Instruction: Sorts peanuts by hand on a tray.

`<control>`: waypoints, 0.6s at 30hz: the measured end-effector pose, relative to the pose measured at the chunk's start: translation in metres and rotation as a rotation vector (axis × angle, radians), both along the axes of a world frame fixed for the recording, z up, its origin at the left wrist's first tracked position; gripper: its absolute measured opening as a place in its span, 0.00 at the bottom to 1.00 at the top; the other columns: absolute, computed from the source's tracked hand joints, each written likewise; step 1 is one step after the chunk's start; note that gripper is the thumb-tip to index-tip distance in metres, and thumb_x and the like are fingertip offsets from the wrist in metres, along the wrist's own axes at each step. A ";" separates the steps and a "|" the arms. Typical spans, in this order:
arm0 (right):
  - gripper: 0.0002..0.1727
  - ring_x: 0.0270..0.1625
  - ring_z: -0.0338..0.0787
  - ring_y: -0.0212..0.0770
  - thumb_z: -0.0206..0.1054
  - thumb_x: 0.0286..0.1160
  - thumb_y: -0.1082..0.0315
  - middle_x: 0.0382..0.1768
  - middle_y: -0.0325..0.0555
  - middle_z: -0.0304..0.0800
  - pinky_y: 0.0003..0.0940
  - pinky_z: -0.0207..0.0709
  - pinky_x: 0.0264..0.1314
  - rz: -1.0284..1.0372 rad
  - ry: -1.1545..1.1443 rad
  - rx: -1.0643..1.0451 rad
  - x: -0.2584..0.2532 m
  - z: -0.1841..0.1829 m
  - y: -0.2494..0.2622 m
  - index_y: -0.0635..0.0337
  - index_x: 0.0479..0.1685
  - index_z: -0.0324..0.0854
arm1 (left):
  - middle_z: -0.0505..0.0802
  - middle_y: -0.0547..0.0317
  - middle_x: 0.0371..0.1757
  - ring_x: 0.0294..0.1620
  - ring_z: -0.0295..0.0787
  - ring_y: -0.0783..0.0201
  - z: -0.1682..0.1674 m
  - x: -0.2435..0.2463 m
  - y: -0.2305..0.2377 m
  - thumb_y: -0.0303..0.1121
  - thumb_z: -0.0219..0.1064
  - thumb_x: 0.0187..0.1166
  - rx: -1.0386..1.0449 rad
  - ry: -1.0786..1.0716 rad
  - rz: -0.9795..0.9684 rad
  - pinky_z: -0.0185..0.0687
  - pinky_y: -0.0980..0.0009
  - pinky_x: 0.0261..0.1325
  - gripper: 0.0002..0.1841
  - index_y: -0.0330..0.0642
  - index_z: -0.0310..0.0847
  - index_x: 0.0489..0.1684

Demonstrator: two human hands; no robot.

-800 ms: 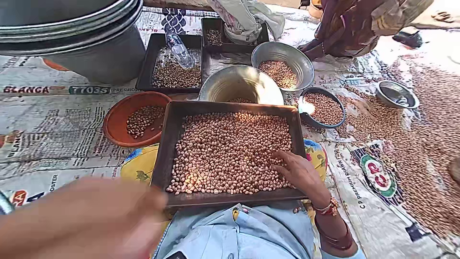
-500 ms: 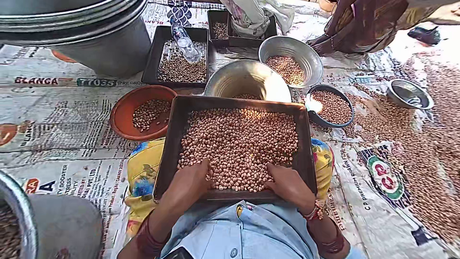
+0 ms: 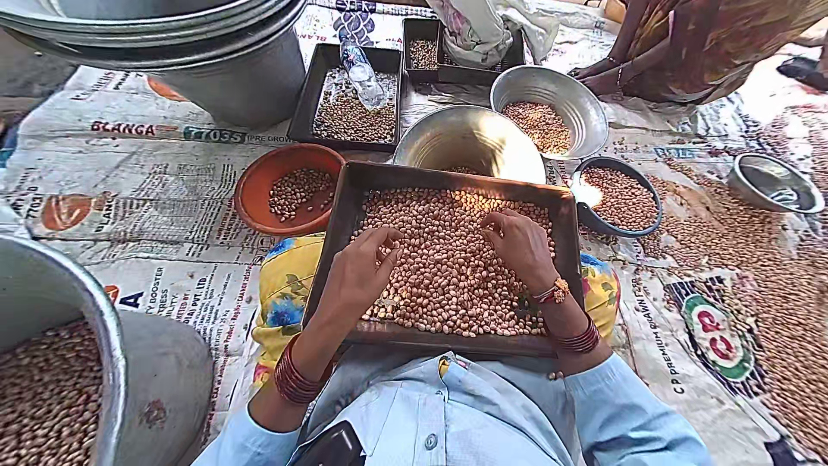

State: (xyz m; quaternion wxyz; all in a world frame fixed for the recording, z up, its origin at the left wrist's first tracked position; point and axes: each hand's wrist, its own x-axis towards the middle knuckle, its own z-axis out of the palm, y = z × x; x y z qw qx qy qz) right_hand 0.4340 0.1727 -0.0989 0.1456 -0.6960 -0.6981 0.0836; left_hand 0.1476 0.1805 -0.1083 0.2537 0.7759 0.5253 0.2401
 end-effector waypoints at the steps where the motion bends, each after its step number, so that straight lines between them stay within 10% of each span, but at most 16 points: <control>1: 0.08 0.43 0.93 0.57 0.73 0.76 0.67 0.43 0.54 0.93 0.59 0.83 0.44 -0.002 0.001 -0.028 0.001 -0.002 0.002 0.55 0.49 0.93 | 0.94 0.50 0.51 0.42 0.93 0.54 0.000 -0.003 0.000 0.33 0.67 0.84 0.011 -0.003 0.002 0.88 0.52 0.48 0.12 0.42 0.88 0.59; 7: 0.08 0.41 0.92 0.54 0.74 0.74 0.66 0.41 0.51 0.94 0.60 0.81 0.43 -0.029 0.124 -0.039 0.004 -0.005 0.001 0.55 0.48 0.93 | 0.94 0.48 0.45 0.39 0.92 0.51 -0.014 0.015 -0.008 0.26 0.63 0.81 0.050 0.036 -0.127 0.88 0.51 0.44 0.09 0.40 0.91 0.48; 14: 0.07 0.28 0.78 0.34 0.65 0.74 0.73 0.32 0.41 0.83 0.38 0.73 0.33 -0.088 0.478 -0.030 0.000 0.009 -0.027 0.59 0.47 0.84 | 0.91 0.40 0.50 0.54 0.91 0.38 -0.009 0.048 -0.002 0.34 0.70 0.82 -0.027 0.253 -0.157 0.85 0.42 0.50 0.10 0.38 0.92 0.51; 18: 0.10 0.33 0.85 0.45 0.69 0.78 0.61 0.33 0.47 0.88 0.48 0.79 0.39 0.088 0.259 -0.083 -0.018 -0.004 -0.037 0.54 0.48 0.91 | 0.91 0.40 0.52 0.57 0.89 0.39 -0.010 0.055 -0.002 0.34 0.70 0.81 -0.082 0.300 -0.176 0.84 0.42 0.52 0.10 0.38 0.91 0.51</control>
